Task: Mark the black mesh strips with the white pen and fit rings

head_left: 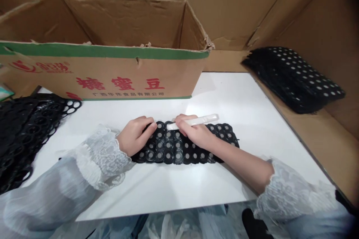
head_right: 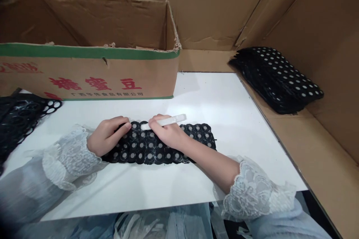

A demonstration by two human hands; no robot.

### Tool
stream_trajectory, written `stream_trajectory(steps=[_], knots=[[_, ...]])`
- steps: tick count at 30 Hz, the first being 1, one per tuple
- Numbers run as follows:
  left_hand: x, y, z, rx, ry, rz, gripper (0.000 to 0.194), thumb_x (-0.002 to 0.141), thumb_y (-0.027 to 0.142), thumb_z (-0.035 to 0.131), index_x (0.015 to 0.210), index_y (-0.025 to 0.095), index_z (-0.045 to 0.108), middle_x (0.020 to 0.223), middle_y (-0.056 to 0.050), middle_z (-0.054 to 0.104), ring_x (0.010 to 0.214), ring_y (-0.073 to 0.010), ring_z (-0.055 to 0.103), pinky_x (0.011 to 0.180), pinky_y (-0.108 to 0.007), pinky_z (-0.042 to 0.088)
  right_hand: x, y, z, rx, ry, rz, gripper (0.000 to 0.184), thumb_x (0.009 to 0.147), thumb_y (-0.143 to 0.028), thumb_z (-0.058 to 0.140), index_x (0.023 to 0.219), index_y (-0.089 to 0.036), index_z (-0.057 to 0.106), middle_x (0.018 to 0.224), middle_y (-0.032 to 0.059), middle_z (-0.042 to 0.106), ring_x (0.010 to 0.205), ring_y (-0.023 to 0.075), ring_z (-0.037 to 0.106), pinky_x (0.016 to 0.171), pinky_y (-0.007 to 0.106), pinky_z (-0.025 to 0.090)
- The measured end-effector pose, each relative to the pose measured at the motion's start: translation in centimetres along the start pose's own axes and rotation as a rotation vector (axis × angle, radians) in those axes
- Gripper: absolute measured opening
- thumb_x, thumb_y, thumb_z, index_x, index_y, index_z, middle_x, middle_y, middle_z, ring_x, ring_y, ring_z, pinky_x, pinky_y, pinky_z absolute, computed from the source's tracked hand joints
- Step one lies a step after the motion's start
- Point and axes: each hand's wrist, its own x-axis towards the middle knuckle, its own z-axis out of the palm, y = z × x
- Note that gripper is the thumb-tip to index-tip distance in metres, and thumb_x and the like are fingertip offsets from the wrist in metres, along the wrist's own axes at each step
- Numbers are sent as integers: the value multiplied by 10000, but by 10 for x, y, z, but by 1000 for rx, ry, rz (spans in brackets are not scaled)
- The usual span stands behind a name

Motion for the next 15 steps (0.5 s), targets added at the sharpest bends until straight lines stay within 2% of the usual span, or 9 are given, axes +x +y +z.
stream_trajectory(steps=[4, 9, 15], knots=[[2, -1, -2, -44, -13, -4, 303, 878, 303, 284, 633, 178, 411, 613, 0, 464, 626, -133, 465, 620, -255, 367, -1, -1, -4, 73, -40, -26, 388, 854, -216, 344, 468, -185, 376, 563, -10, 465, 718, 122, 485, 722, 263, 367], [1, 1, -2, -51, -8, -13, 300, 873, 304, 293, 636, 174, 422, 612, 3, 457, 630, -130, 465, 616, -255, 359, -2, -4, -1, 28, -21, -9, 419, 886, -288, 326, 501, -177, 449, 608, -7, 490, 731, 115, 485, 758, 262, 353], [1, -1, 1, -108, 13, -30, 321, 878, 337, 275, 626, 178, 395, 601, 9, 437, 616, -128, 446, 618, -259, 350, -2, -3, 0, 0, -31, -42, 420, 893, -253, 311, 502, -180, 446, 648, 0, 516, 778, 123, 481, 807, 275, 345]])
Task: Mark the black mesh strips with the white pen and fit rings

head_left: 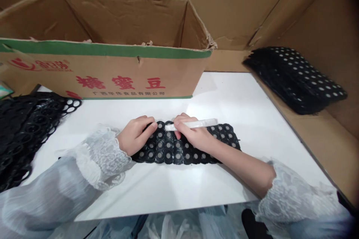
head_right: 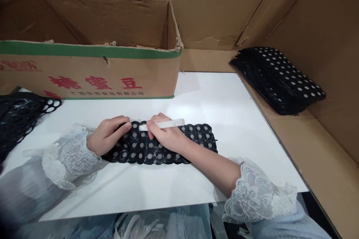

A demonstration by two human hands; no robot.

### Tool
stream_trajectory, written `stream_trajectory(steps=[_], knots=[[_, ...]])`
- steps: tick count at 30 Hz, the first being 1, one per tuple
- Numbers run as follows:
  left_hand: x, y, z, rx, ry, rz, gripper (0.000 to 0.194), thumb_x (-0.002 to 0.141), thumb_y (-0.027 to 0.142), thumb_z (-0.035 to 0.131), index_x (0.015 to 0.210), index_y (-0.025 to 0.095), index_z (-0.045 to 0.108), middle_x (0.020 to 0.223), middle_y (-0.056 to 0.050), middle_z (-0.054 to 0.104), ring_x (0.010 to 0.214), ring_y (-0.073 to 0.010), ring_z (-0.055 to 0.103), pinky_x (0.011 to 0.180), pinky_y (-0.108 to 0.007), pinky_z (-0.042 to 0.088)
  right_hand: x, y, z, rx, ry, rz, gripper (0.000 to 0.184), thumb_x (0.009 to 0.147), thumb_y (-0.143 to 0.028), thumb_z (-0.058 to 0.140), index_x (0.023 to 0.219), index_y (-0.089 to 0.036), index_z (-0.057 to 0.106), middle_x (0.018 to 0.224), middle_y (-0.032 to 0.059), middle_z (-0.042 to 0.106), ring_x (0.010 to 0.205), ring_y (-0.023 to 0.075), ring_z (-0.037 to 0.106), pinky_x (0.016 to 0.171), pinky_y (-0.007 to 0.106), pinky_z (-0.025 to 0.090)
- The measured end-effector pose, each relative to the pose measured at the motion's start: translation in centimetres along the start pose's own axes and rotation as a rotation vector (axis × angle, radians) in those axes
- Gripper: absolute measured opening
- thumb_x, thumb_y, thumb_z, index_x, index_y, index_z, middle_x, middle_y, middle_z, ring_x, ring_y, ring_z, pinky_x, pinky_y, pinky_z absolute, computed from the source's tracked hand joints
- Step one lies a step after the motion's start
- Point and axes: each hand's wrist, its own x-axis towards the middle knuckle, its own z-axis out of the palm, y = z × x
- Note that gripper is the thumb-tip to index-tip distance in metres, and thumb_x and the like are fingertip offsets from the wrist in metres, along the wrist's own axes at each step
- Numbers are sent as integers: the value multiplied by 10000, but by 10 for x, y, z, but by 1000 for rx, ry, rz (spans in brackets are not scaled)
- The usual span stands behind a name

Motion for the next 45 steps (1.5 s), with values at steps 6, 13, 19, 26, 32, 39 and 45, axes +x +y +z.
stream_trajectory(steps=[6, 13, 19, 26, 32, 39, 45], knots=[[-4, 5, 2, 34, 58, 90, 286, 883, 280, 263, 639, 184, 378, 606, 0, 415, 607, -135, 419, 605, -274, 348, -1, -6, 1, -147, -25, 6, 375, 900, -276, 286, 559, -181, 409, 687, 4, 494, 759, 134, 426, 775, 302, 326], [-14, 13, 8, 337, 153, 337, 218, 844, 165, 328, 632, 194, 364, 565, -14, 414, 594, -160, 368, 602, -303, 352, -5, -7, 16, -353, 31, 12, 336, 899, -345, 287, 620, -181, 379, 744, 12, 459, 782, 150, 354, 733, 312, 300], [-12, 11, 5, 210, 126, 181, 245, 870, 210, 296, 635, 192, 363, 578, -7, 408, 590, -149, 408, 591, -280, 359, -2, -3, 15, -317, 110, -30, 339, 891, -317, 315, 587, -179, 369, 690, 12, 462, 750, 145, 371, 722, 307, 308], [-3, 6, -2, 32, -10, -25, 284, 887, 302, 258, 724, 179, 456, 685, -14, 506, 684, -147, 491, 665, -271, 387, -2, -2, -1, -3, 78, 74, 359, 895, -360, 287, 594, -185, 376, 628, -15, 404, 630, 110, 418, 645, 266, 352], [-4, 3, 0, 34, 11, 15, 276, 884, 290, 257, 771, 175, 481, 705, -24, 527, 706, -158, 496, 685, -284, 389, 0, -4, 3, -119, 35, -30, 327, 893, -281, 298, 578, -196, 320, 602, -7, 401, 661, 127, 397, 688, 277, 355], [-5, 5, 1, 83, 32, 62, 250, 879, 248, 270, 753, 165, 468, 683, -25, 492, 682, -157, 479, 668, -285, 378, 1, -4, 3, -211, 4, -159, 297, 894, -236, 265, 598, -205, 271, 597, -5, 386, 642, 129, 392, 718, 287, 345], [-5, 5, 2, 78, 51, 68, 246, 886, 238, 262, 749, 166, 453, 677, -21, 473, 671, -152, 467, 658, -284, 374, 1, 3, 2, -263, 3, -237, 297, 904, -248, 249, 615, -197, 291, 637, -1, 413, 650, 117, 390, 750, 288, 331]])
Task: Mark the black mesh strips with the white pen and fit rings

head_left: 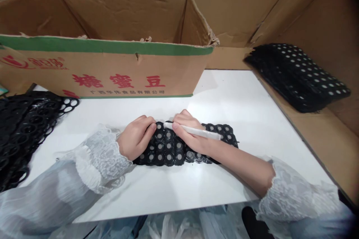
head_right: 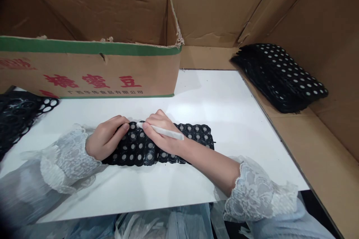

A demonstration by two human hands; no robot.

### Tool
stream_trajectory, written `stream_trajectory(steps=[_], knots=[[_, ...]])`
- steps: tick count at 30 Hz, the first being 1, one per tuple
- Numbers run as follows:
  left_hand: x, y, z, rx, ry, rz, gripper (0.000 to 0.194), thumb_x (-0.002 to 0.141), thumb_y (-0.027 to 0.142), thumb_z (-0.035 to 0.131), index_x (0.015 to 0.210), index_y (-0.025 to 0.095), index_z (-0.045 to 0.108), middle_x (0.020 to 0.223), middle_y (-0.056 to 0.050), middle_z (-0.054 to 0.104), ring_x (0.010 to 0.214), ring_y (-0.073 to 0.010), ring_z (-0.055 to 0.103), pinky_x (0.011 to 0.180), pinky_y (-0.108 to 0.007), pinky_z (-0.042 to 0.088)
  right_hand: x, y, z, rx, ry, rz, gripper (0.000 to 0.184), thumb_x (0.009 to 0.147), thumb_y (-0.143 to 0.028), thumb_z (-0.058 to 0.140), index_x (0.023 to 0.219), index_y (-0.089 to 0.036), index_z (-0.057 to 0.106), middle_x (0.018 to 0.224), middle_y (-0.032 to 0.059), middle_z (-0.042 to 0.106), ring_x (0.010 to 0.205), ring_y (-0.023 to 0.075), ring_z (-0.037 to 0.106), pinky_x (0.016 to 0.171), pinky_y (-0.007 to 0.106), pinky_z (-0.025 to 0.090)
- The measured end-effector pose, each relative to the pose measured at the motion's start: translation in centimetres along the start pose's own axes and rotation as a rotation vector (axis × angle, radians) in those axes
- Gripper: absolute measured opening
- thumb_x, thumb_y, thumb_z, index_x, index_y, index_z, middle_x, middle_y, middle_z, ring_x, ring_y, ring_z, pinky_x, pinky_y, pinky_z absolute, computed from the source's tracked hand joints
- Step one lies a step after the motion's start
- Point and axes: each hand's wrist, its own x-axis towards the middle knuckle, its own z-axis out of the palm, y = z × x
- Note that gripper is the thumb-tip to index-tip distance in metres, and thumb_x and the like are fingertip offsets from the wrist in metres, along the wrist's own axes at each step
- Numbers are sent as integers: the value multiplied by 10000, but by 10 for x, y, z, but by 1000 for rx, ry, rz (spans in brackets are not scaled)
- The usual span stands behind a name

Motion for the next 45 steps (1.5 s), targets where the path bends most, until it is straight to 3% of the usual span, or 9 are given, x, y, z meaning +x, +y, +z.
stream_trajectory(steps=[5, 9, 13, 18, 30, 41, 45], knots=[[-3, 3, 5, 190, 51, 132, 219, 866, 185, 291, 697, 173, 429, 619, -24, 448, 640, -167, 427, 614, -292, 376, -1, -3, 7, -203, -53, 13, 289, 905, -274, 270, 654, -181, 381, 694, 22, 442, 713, 134, 370, 753, 299, 319], [-5, 5, 9, 326, 112, 228, 210, 850, 174, 318, 679, 169, 440, 608, -39, 462, 624, -178, 404, 619, -317, 373, -1, -7, 11, -305, -3, 73, 287, 902, -293, 284, 674, -174, 412, 724, 43, 447, 747, 152, 347, 720, 300, 321], [-2, 2, 5, 182, 66, 79, 217, 872, 201, 293, 741, 159, 461, 651, -34, 471, 677, -171, 450, 647, -300, 385, 1, -6, 4, -61, 59, 122, 325, 897, -256, 289, 582, -185, 323, 617, 9, 415, 670, 132, 375, 713, 295, 337], [4, -4, 2, 32, 14, -52, 262, 888, 265, 262, 761, 166, 468, 685, -23, 493, 697, -160, 474, 679, -289, 383, 1, -2, -4, 209, 34, 176, 343, 871, -195, 329, 529, -188, 332, 636, 4, 484, 743, 134, 438, 729, 288, 352], [5, -1, -5, -118, -37, -90, 299, 874, 339, 292, 679, 168, 442, 624, 15, 469, 611, -116, 454, 630, -239, 357, -1, -5, -3, 155, 34, 173, 354, 879, -203, 324, 528, -188, 368, 644, 3, 489, 766, 136, 440, 769, 307, 345], [10, -10, -11, -123, -265, 28, 236, 783, 386, 478, 776, 154, 522, 733, -14, 512, 696, -140, 498, 671, -259, 394, -3, -8, -4, 73, -76, 251, 333, 827, -187, 385, 495, -165, 402, 852, 5, 562, 862, 164, 398, 803, 360, 324], [11, -12, -11, -183, -254, 12, 245, 787, 396, 479, 752, 155, 508, 747, -13, 501, 725, -145, 491, 688, -261, 398, -4, -9, -4, 53, -82, 274, 339, 836, -204, 372, 499, -162, 382, 839, 13, 547, 857, 163, 393, 798, 358, 331]])
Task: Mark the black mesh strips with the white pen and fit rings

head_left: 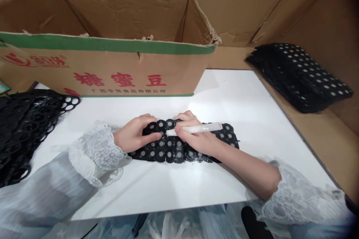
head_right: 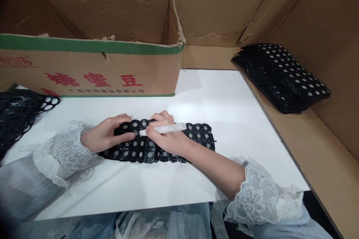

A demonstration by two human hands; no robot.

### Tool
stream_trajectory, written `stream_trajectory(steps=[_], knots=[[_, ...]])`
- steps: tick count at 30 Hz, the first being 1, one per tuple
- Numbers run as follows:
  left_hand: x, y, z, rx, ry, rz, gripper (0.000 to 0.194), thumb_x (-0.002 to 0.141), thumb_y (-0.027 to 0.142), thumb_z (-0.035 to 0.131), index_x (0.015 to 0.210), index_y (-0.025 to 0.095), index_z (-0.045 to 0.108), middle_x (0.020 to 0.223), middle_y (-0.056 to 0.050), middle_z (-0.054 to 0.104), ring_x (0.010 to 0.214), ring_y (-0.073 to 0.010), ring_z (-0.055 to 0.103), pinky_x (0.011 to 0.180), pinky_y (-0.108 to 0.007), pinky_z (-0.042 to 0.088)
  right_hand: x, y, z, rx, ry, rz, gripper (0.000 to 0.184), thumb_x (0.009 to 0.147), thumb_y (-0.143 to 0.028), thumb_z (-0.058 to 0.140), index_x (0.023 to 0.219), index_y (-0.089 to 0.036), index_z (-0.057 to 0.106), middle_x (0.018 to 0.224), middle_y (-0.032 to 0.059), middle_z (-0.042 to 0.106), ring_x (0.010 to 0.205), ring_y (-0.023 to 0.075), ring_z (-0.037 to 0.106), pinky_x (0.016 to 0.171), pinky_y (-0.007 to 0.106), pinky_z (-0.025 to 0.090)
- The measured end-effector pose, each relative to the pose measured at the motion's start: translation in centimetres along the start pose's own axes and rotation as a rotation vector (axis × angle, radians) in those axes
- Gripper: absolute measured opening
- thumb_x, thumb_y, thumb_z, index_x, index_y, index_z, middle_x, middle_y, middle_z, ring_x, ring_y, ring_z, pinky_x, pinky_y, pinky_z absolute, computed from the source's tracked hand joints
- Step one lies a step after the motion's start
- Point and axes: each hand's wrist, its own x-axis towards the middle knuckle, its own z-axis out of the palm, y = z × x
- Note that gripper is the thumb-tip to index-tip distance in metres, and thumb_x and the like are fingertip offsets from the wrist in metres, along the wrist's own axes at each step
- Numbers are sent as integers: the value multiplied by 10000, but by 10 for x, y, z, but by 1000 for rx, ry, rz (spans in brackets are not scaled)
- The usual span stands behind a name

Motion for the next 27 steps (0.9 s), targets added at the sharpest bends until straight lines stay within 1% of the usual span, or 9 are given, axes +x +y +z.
stream_trajectory(steps=[4, 6, 10, 14, 17, 20, 24, 27], knots=[[0, -3, 2, -34, 2, -27, 267, 783, 422, 480, 747, 158, 495, 743, -5, 477, 695, -137, 476, 667, -264, 395, -1, 1, 1, 17, 6, -2, 332, 835, -176, 355, 503, -166, 346, 801, 18, 520, 853, 155, 391, 794, 331, 348], [0, -4, 2, -53, 4, -35, 268, 781, 426, 480, 751, 160, 495, 747, -1, 475, 690, -134, 474, 665, -263, 393, -1, 1, 1, 28, 1, -27, 332, 841, -172, 346, 509, -169, 339, 791, 22, 503, 851, 152, 391, 792, 319, 354], [-2, -3, 1, -53, 8, -59, 256, 786, 421, 469, 783, 166, 493, 753, 1, 489, 692, -135, 480, 670, -263, 392, -2, 1, 2, -12, -8, -66, 344, 878, -244, 324, 542, -173, 352, 763, 25, 469, 837, 155, 377, 795, 328, 345], [-3, 1, 4, 41, 48, -61, 229, 800, 400, 431, 778, 174, 459, 710, 4, 483, 659, -138, 471, 630, -262, 381, -4, 1, 9, -150, 1, -47, 352, 897, -326, 297, 594, -173, 392, 787, 29, 443, 820, 164, 350, 762, 347, 325], [-6, 5, 8, 128, 78, -45, 195, 816, 357, 399, 744, 178, 424, 682, 1, 467, 629, -139, 459, 595, -257, 364, -3, 0, 17, -300, 63, -58, 335, 899, -357, 287, 657, -179, 434, 814, 40, 444, 817, 173, 334, 735, 342, 316], [-8, 10, 10, 165, 62, -69, 185, 827, 339, 384, 733, 182, 407, 680, -2, 470, 608, -138, 457, 575, -253, 353, -1, -1, 23, -425, 131, -69, 307, 903, -337, 277, 731, -180, 478, 846, 61, 465, 833, 185, 337, 734, 341, 311], [-9, 13, 9, 176, 71, -143, 202, 830, 362, 381, 727, 190, 397, 627, 16, 467, 558, -135, 449, 544, -251, 331, 3, -1, 19, -494, 165, -92, 298, 898, -323, 288, 769, -173, 511, 873, 76, 495, 838, 192, 344, 731, 345, 301], [-8, 12, 9, 181, 101, -194, 241, 833, 398, 375, 705, 195, 380, 595, 26, 465, 544, -135, 455, 540, -249, 327, 5, 0, 10, -409, 163, -88, 310, 883, -316, 332, 669, -174, 505, 812, 54, 514, 830, 183, 359, 724, 338, 300]])
